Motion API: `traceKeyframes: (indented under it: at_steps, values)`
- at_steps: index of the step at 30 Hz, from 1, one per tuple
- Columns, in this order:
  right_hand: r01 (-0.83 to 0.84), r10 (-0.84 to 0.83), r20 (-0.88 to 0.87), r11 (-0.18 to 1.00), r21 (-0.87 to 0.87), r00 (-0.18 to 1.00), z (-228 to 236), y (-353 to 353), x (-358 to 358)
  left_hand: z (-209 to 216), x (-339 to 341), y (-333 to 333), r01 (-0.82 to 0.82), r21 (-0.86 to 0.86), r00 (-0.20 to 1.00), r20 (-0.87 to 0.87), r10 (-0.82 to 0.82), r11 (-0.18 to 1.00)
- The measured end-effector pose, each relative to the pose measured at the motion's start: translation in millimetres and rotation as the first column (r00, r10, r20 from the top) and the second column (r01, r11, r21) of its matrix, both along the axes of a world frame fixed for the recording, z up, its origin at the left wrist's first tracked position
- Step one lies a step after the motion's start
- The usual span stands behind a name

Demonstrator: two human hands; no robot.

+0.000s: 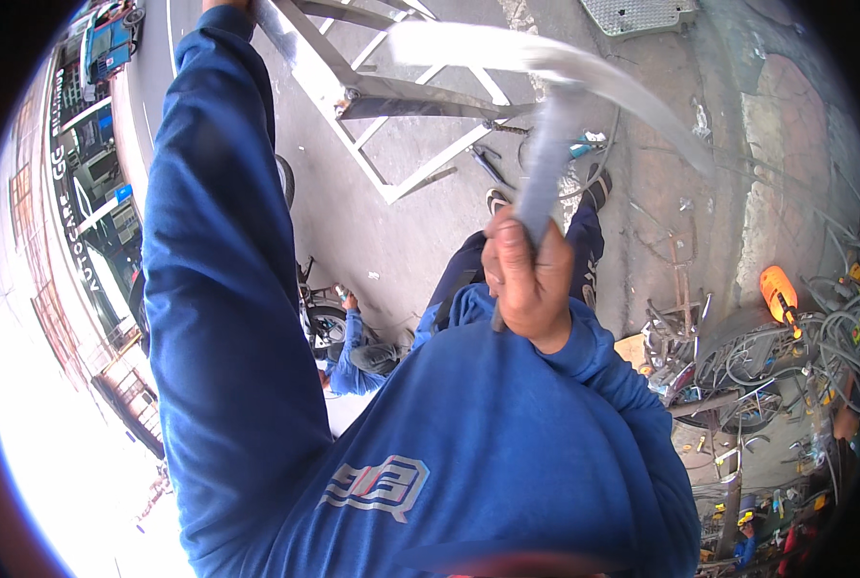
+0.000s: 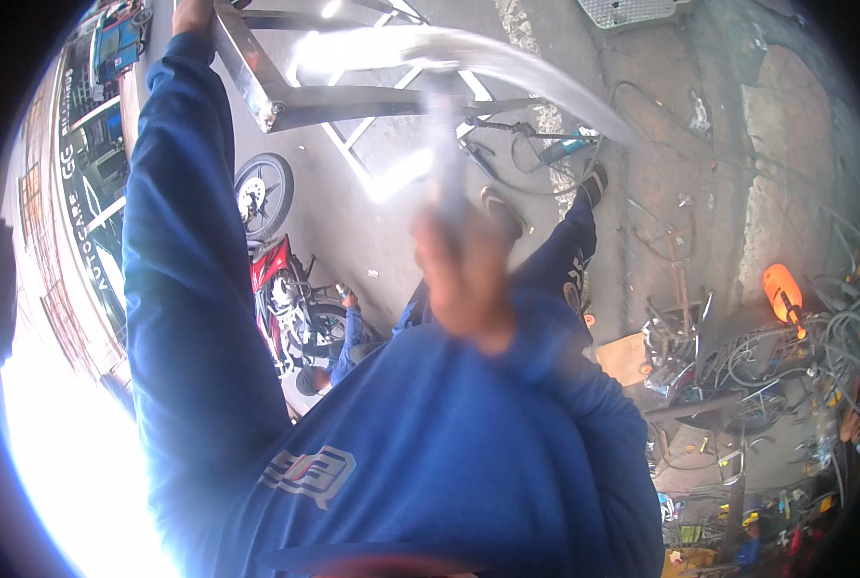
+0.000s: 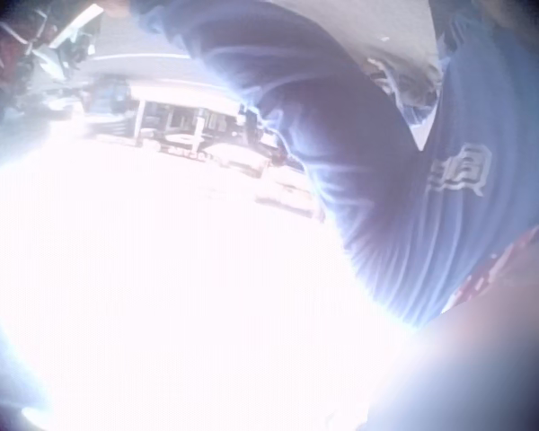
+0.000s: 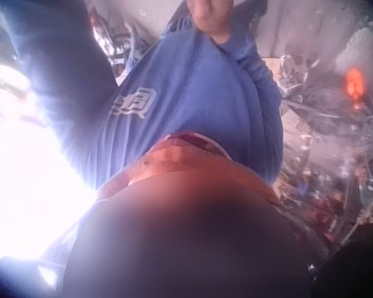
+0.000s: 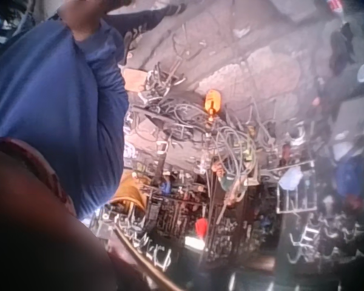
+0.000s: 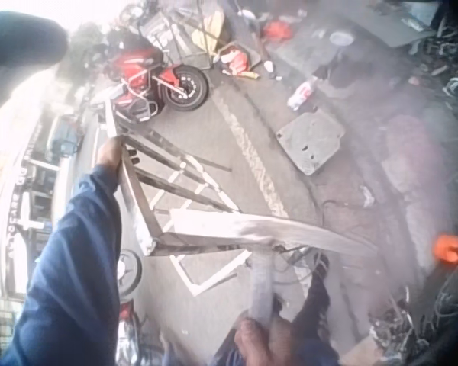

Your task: The person uses an angle grinder to smooth a metal frame, then switches to a welding torch to join metal pieces. They repeatedly position a curved metal bar against the frame and weld it in place, creating a ladder-like structure.

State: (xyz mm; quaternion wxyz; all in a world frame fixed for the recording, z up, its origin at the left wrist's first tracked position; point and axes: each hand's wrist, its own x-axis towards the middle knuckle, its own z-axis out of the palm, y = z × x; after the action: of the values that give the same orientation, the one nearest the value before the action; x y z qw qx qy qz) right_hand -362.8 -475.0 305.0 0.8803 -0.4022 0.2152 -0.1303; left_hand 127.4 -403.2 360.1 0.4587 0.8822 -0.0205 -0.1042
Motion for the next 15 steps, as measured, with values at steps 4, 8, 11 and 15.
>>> traceKeyframes:
  at_steps: [4, 8, 11, 15]
  values:
    - [-0.099, 0.095, -0.052, 0.990, -0.097, 0.994, -5.9, 6.0, -2.0, -8.9, 8.7, 0.6, 0.045, -0.058, 0.996, 0.082, -0.040, 0.997]
    - [0.113, -0.179, -0.166, 0.931, -0.346, 0.970, -37.7, 9.9, -17.2, -27.6, 41.9, 7.5, 0.058, -0.244, 0.998, -0.020, -0.065, 0.968]
    - [0.224, -0.283, -0.353, 0.954, -0.198, 0.892, -94.0, 5.6, -42.3, -38.3, 61.8, 1.2, 0.178, -0.314, 0.984, 0.036, -0.175, 0.933]
    - [-0.182, -0.299, -0.676, 0.820, -0.543, 0.673, -195.4, 3.2, -109.2, -32.7, 40.9, -27.0, 0.260, -0.157, 0.955, 0.187, -0.230, 0.953]
